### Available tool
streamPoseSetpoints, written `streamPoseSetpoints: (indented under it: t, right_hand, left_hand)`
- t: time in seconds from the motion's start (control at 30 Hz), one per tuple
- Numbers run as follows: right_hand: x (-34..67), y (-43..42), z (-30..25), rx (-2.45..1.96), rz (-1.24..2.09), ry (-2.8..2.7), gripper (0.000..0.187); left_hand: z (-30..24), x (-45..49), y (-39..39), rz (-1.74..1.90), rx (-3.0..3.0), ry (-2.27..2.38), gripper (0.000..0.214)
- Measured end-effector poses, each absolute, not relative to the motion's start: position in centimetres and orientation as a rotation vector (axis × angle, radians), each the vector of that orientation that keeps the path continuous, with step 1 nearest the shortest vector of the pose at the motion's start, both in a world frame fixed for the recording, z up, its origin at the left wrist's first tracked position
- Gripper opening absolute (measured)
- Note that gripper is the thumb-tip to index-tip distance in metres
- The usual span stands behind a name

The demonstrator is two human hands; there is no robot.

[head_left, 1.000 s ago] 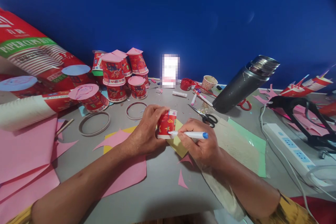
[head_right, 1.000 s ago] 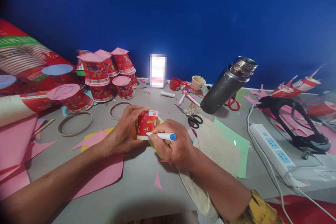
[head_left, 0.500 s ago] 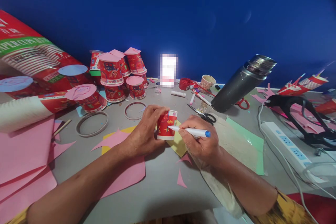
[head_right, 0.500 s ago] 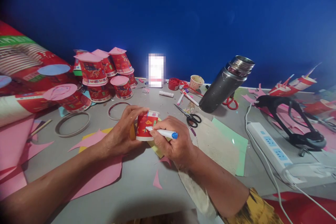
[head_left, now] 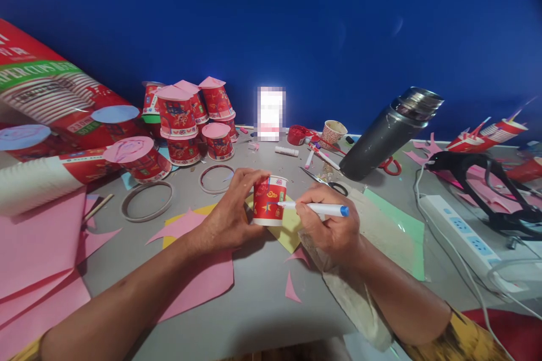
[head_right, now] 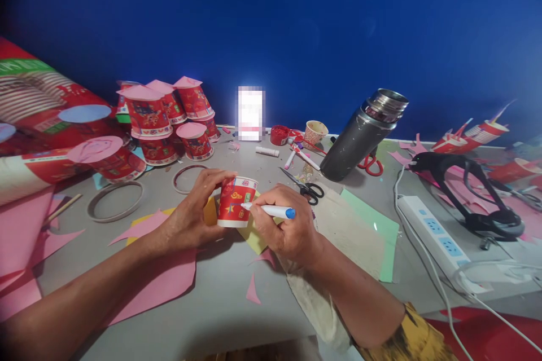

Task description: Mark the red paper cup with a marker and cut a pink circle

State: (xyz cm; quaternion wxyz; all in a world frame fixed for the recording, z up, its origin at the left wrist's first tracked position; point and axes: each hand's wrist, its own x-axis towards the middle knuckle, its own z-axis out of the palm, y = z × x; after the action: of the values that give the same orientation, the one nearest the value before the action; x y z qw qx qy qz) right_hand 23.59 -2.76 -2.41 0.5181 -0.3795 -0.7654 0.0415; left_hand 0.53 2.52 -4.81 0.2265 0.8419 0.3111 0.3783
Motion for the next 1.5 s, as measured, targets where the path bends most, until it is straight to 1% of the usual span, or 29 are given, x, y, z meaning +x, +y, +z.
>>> streamPoseSetpoints:
  t: [0.37,0.53,1.0,1.5]
  right_hand:
    - [23.8,-2.9,-2.2,-0.95,0.101,-1.828,0.013]
    - [23.6,-2.9,-2.3,-0.873,0.125,-1.855,0.014]
    - [23.0,-2.9,-2.6,-0.728,0.12,-1.88,0.012]
    - [22.8,-3.0,-2.8,-0.716,0.148,-1.95,0.01]
  left_hand:
    - [-4.7,0.4,2.5,1.045,2.276,0.853,0.079]
    - [-4.8,0.5,2.5,1.056,2.267,0.841,0.075]
    - [-5.4,0.6,2.9,1.058,2.383,0.873,0.073]
    - [-5.2,0.8,2.7,1.09,2.411,0.812,0.067]
